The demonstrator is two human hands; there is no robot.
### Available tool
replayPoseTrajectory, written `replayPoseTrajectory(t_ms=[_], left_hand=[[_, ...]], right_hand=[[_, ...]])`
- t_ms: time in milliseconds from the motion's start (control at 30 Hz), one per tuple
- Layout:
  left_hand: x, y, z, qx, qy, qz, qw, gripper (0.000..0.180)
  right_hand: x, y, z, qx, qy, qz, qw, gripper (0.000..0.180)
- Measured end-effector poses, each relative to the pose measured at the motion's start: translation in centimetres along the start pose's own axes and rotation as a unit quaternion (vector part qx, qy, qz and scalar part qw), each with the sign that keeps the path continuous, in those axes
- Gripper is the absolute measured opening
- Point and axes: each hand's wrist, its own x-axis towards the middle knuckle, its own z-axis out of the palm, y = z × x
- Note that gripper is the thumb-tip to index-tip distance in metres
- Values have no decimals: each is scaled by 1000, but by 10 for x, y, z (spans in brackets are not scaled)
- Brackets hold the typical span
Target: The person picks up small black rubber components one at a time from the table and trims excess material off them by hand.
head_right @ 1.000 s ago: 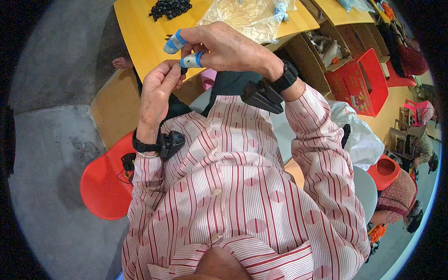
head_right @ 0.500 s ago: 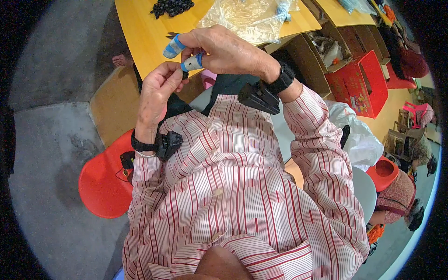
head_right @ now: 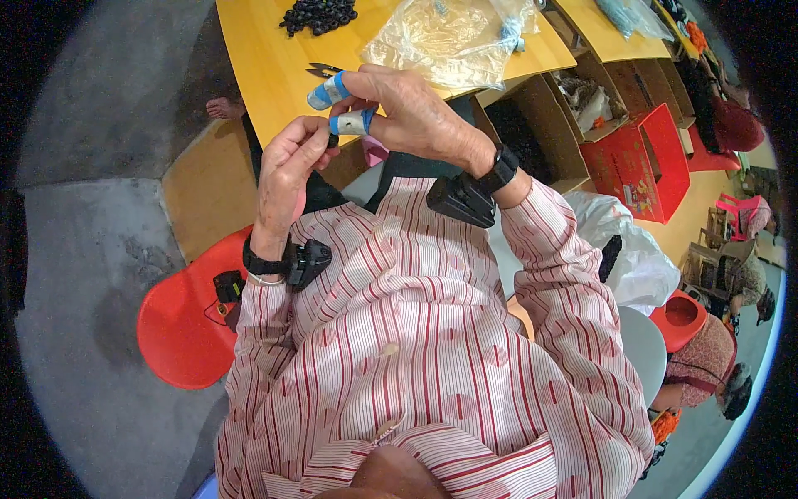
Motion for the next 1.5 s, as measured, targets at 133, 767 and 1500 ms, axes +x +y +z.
replayPoseTrajectory(t_ms=[133, 767, 1500], left_hand=[[3, 3, 1, -46, -23, 4, 999, 22], [3, 11, 12, -94, -37, -22, 995, 19], [-6, 30, 11, 181, 21, 6, 983, 19]], right_hand=[[-2, 0, -3, 62, -1, 20, 998, 34], [-9, -1, -7, 167, 9, 62, 984, 28], [1, -16, -12, -89, 21, -148, 985, 35]])
